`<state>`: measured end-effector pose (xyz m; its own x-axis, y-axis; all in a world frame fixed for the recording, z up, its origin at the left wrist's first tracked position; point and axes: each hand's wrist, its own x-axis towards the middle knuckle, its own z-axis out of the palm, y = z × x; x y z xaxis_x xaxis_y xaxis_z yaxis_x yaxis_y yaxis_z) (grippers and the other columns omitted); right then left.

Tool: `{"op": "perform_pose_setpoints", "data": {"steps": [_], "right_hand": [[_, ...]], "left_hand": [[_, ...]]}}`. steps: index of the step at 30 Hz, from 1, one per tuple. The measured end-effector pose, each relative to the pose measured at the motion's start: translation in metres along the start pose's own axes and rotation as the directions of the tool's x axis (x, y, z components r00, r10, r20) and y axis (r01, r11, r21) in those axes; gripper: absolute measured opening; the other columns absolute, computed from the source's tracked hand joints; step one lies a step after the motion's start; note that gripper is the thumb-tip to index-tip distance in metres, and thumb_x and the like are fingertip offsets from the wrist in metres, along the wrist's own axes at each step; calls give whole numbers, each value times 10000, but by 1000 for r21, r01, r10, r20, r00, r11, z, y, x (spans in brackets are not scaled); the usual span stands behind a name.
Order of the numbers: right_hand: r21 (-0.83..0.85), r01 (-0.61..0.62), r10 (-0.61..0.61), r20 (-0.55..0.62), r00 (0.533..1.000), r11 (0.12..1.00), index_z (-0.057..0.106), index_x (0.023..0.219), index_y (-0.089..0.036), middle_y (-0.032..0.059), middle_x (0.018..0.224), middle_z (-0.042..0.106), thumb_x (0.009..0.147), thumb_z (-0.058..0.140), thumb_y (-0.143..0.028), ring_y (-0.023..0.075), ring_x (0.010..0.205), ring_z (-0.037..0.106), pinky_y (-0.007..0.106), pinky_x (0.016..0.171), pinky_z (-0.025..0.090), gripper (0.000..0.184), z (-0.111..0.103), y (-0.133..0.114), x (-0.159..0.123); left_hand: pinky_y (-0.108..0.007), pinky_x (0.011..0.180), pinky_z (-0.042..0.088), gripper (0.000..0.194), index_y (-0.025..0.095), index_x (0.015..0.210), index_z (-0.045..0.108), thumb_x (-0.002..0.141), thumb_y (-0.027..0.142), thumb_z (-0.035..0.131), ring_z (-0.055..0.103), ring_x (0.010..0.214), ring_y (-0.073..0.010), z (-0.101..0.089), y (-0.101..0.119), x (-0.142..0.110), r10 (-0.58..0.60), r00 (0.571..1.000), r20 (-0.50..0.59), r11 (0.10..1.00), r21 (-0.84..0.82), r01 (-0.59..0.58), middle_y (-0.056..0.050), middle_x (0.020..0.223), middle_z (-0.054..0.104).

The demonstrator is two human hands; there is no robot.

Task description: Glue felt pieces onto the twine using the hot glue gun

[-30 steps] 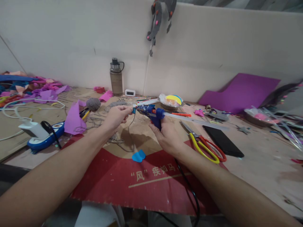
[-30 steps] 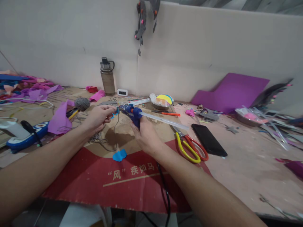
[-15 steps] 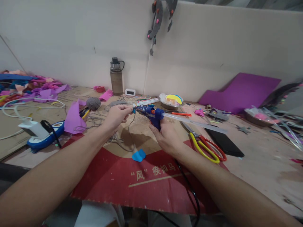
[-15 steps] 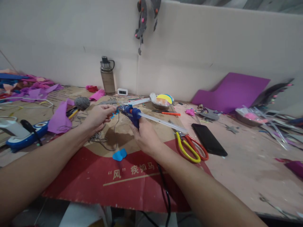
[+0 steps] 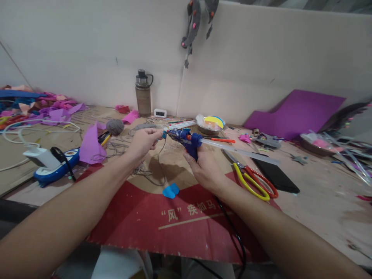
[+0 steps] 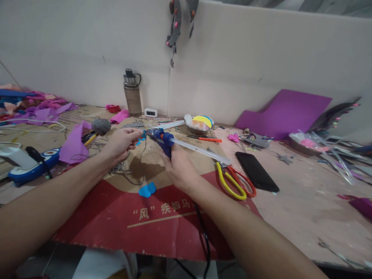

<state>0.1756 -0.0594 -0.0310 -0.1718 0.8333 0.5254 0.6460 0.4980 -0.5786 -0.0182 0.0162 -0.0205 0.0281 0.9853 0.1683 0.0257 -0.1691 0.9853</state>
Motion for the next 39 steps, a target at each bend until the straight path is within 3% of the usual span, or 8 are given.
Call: {"op": "perform_pose_setpoints", "data": {"steps": [20,28,31,34,37,39], "right_hand": [[-37,18,-19,-12,1000,999,504,1173,-144,167,1068,654,882,452,-285,278,972,613,416,834,473,328,1,1,0],[0,23,-23,-41,999,1000,510,1146,-170,149,1063,644,865,479,-284,260,950,609,402,826,468,305,1,0,-1],[134,-73,81,-54,995,988,530,1062,-182,97,899,651,840,521,-312,201,734,601,347,688,480,257,0,-1,0],[389,-224,244,-2,970,894,539,973,-192,22,739,608,829,517,-332,137,559,537,293,564,469,203,-2,4,4],[514,-412,430,91,898,752,531,894,-194,-13,646,560,807,514,-295,132,542,544,265,503,467,134,-3,20,14],[433,-544,542,141,829,719,505,817,-197,-14,601,560,775,547,-251,127,500,542,247,458,442,80,-2,34,21]], "left_hand": [[-165,398,174,187,138,614,586,678,301,652,287,443,-41,-2,-3,1,16,998,54,1000,14,-17,32,525,435],[-160,389,185,182,139,632,586,686,298,656,297,436,-40,-3,0,3,15,1000,15,1000,11,-15,39,520,418],[-159,392,211,187,134,658,595,680,307,663,329,445,-40,-3,2,3,-2,1000,-29,1000,23,2,28,551,462],[-163,396,221,187,134,678,599,674,308,665,351,455,-41,-2,4,2,-11,998,-59,1000,18,12,24,573,486],[-172,393,209,168,145,688,600,677,302,655,347,453,-47,-1,3,1,3,999,-51,1000,-4,-3,35,565,470],[-180,394,211,158,153,701,607,686,305,646,347,451,-52,0,1,1,27,999,-35,1000,10,-27,37,562,470]]}}
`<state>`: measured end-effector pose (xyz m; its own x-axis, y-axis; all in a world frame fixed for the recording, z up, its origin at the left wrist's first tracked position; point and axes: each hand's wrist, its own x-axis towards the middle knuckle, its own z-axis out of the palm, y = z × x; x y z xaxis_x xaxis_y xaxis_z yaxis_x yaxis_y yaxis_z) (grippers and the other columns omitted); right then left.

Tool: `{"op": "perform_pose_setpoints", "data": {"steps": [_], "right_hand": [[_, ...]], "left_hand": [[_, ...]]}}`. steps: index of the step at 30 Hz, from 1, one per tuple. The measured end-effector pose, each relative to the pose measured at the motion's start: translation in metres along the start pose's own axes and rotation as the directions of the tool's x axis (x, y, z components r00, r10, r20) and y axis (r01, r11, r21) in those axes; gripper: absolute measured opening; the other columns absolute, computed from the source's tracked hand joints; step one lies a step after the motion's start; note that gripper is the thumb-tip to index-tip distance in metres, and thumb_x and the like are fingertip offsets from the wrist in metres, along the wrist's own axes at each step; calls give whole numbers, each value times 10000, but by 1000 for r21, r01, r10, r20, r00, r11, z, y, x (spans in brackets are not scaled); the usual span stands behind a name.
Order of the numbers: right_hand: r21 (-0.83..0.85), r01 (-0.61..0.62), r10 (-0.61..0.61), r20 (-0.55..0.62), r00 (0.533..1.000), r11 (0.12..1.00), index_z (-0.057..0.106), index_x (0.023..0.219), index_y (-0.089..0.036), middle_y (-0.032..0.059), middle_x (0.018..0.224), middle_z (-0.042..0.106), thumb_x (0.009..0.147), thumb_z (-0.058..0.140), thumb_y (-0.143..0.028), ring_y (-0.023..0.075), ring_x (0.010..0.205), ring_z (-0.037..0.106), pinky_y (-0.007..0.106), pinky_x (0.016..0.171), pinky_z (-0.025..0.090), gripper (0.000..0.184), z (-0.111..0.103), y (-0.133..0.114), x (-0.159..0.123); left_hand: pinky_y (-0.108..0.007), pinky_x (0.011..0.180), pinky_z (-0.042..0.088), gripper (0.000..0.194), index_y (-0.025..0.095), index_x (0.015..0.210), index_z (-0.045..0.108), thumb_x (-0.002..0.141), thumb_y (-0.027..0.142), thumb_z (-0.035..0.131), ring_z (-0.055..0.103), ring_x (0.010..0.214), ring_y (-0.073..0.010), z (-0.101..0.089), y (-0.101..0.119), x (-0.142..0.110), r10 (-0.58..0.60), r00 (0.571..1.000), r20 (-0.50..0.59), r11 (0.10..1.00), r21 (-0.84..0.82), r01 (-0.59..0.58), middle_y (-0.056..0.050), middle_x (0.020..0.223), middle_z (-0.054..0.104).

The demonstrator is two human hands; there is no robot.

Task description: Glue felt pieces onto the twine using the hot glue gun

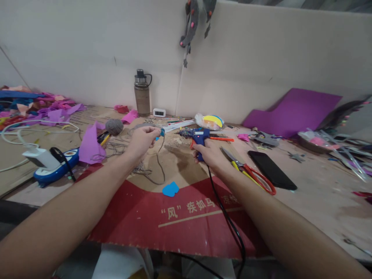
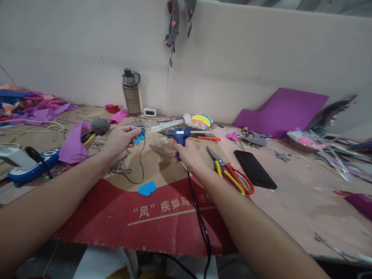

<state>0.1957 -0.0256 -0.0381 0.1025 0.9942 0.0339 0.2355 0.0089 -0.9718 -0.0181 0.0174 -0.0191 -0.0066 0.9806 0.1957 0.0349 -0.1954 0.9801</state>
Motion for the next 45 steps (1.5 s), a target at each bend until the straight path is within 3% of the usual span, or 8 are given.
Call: {"op": "perform_pose_setpoints", "data": {"steps": [6,11,16,20,25,29,34,45], "right_hand": [[-397,-180,181,-35,983,900,511,715,-194,39,581,592,795,575,-305,166,475,573,280,478,429,151,-19,4,18],[-798,62,-265,-125,956,600,513,621,-196,131,706,635,839,506,-402,255,755,630,351,682,439,300,-29,-17,1],[-272,456,-487,-54,872,847,463,915,-220,87,1027,623,785,574,-304,190,969,594,331,831,465,190,7,-31,-12],[287,264,-306,115,945,921,342,978,-241,64,1033,612,682,655,-187,157,964,619,326,854,489,434,46,-35,-11],[457,68,-159,163,974,887,304,1012,-262,-80,758,530,685,650,-204,89,625,547,283,651,516,479,63,-36,-11],[180,322,-334,38,942,929,394,990,-244,-86,687,445,764,611,-272,89,569,442,223,526,402,314,57,-31,-11],[-308,608,-651,-51,757,731,513,856,-201,12,800,533,837,541,-180,138,744,503,286,699,416,40,44,-32,-12],[-571,592,-708,27,706,568,546,830,-204,77,904,582,923,474,-251,198,866,533,328,766,413,126,36,-40,-15]], "left_hand": [[-212,439,291,200,158,747,649,714,355,635,408,478,-81,3,3,-6,145,989,2,962,234,-142,13,575,536],[-242,572,402,155,158,755,659,736,305,612,531,611,-120,6,15,-16,336,941,32,846,430,-316,-26,687,640],[-250,616,420,104,175,759,661,741,264,609,557,640,-125,8,20,-23,451,891,59,744,526,-412,-20,717,660],[-237,608,412,113,179,783,666,760,266,598,554,657,-125,7,22,-26,474,877,79,707,560,-432,-27,750,665],[-232,629,420,115,172,798,668,755,251,597,565,686,-132,5,24,-26,449,891,66,739,534,-412,-32,760,667],[-227,585,416,121,159,750,661,729,273,627,553,626,-124,7,25,-25,352,935,44,839,429,-336,-23,683,649],[-219,445,358,163,150,721,639,708,312,649,455,432,-87,10,24,-24,160,982,102,949,258,-181,13,515,559],[-217,425,348,177,156,680,628,724,326,648,450,411,-79,11,20,-22,122,974,191,968,195,-160,9,502,555]]}}
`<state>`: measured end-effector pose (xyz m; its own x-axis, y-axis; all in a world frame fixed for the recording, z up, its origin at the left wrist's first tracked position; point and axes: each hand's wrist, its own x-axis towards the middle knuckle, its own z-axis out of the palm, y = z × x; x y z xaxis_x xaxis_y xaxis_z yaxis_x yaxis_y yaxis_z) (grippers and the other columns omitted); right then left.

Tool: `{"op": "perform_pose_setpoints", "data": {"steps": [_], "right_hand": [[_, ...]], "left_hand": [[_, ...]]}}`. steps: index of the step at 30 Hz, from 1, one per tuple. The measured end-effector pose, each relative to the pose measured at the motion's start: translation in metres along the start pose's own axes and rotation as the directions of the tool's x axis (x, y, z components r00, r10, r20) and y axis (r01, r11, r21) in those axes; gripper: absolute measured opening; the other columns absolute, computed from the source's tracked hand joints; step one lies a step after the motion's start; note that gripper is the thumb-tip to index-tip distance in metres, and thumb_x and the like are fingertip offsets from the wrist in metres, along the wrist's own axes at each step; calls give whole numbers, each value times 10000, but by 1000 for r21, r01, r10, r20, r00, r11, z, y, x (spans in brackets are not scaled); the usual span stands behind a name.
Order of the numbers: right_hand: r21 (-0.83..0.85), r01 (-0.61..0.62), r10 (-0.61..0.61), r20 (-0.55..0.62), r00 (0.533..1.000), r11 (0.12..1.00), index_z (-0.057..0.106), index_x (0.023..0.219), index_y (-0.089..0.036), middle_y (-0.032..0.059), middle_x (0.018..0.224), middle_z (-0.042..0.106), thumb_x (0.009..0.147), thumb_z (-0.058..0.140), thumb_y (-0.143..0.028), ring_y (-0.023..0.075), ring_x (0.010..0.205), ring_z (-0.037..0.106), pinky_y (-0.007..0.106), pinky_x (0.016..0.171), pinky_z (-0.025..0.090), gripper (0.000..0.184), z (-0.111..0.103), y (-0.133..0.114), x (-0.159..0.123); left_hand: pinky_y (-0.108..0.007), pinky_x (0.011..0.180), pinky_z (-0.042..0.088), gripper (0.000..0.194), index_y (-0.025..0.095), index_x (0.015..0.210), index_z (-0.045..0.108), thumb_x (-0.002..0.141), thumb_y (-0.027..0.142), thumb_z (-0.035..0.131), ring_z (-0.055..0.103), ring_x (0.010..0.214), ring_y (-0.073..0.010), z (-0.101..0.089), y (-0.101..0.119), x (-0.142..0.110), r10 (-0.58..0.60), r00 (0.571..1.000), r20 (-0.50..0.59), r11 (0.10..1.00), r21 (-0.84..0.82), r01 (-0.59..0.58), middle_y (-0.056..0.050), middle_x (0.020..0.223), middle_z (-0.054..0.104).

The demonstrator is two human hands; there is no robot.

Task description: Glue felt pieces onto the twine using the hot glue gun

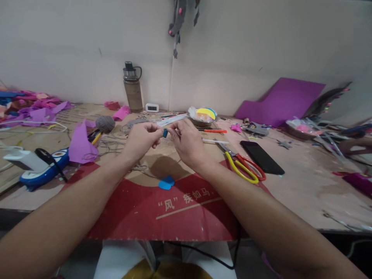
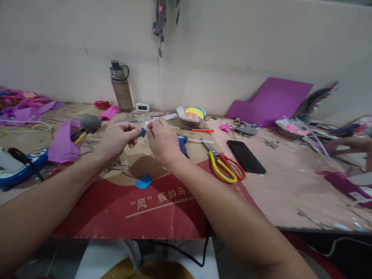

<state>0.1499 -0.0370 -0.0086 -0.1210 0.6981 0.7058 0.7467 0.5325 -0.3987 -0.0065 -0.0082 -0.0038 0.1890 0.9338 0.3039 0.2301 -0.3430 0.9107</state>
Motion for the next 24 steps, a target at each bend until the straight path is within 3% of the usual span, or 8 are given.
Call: {"op": "perform_pose_setpoints", "data": {"steps": [7,15,24], "right_hand": [[-52,38,-38,-8,999,998,562,830,-208,71,883,598,927,492,-262,204,867,538,329,774,405,131,2,5,2],[-81,52,-50,31,998,995,598,833,-204,84,890,609,927,494,-259,217,883,557,339,765,412,151,0,4,2],[41,35,-38,57,998,999,645,821,-215,49,836,641,912,526,-273,188,832,569,324,774,415,160,-2,7,4]], "left_hand": [[-211,418,346,127,149,704,642,700,275,659,448,404,-73,1,2,0,-38,999,-16,998,-50,37,15,488,549],[-205,418,344,76,145,662,630,676,219,637,445,420,-76,1,7,-2,-46,998,40,998,-34,48,18,471,529],[-203,445,335,110,156,659,629,714,251,619,433,434,-74,-3,13,-3,-1,995,100,997,75,-7,27,471,506]]}}
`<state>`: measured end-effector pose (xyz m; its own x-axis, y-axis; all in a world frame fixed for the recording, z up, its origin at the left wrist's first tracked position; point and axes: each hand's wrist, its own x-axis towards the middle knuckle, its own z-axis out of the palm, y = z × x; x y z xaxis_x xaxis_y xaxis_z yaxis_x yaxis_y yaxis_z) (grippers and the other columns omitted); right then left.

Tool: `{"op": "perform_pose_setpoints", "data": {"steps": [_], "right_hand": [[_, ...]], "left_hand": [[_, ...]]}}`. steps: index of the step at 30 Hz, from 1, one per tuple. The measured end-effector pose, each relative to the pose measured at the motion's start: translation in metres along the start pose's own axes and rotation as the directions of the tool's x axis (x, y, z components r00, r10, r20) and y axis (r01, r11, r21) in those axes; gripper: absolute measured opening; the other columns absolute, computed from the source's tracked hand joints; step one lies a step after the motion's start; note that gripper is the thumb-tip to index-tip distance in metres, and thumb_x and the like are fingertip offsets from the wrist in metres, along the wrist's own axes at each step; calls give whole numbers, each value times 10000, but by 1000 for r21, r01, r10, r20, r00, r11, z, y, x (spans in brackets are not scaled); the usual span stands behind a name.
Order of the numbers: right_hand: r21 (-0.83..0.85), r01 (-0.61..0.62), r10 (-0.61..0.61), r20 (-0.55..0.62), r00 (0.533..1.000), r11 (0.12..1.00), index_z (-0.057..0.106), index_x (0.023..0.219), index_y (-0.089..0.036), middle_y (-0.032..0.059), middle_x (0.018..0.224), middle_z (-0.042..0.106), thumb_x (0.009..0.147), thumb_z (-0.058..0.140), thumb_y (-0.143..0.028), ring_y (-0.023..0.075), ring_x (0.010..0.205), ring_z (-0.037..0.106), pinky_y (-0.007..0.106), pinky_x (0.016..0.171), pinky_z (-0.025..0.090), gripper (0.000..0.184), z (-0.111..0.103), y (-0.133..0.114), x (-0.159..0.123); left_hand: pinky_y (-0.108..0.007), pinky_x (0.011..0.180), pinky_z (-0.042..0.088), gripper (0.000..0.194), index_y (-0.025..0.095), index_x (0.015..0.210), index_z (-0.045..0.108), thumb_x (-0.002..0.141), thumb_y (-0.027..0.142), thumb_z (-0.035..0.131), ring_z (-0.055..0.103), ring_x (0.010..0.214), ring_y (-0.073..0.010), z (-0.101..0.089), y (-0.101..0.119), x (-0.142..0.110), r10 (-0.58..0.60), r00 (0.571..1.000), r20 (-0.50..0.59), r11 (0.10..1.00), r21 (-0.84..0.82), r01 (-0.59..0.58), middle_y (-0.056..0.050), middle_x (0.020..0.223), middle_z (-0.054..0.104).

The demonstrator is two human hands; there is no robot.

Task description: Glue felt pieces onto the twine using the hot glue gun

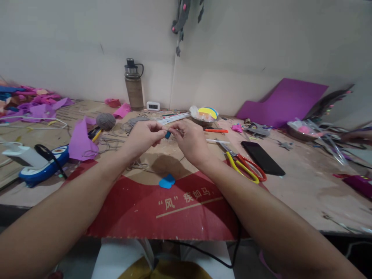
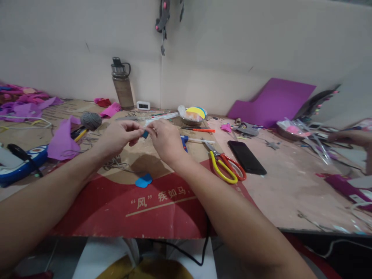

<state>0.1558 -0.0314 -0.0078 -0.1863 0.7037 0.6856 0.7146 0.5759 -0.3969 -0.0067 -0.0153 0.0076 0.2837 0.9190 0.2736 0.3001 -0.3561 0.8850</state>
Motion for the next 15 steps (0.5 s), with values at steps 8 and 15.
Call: {"op": "perform_pose_setpoints", "data": {"steps": [8,15], "right_hand": [[-64,6,-5,15,1000,998,643,841,-206,47,859,656,894,543,-251,177,805,570,314,746,412,123,1,4,0],[-163,17,-5,73,997,987,648,872,-177,73,892,634,896,515,-206,193,826,564,311,709,397,138,2,-2,-4]], "left_hand": [[-213,461,398,155,152,798,708,717,264,637,513,452,-98,-5,-6,4,46,996,70,997,62,-50,-17,536,613],[-200,468,424,167,151,790,717,733,277,624,557,479,-104,-5,-8,3,60,997,58,982,178,-69,-31,566,652]]}}
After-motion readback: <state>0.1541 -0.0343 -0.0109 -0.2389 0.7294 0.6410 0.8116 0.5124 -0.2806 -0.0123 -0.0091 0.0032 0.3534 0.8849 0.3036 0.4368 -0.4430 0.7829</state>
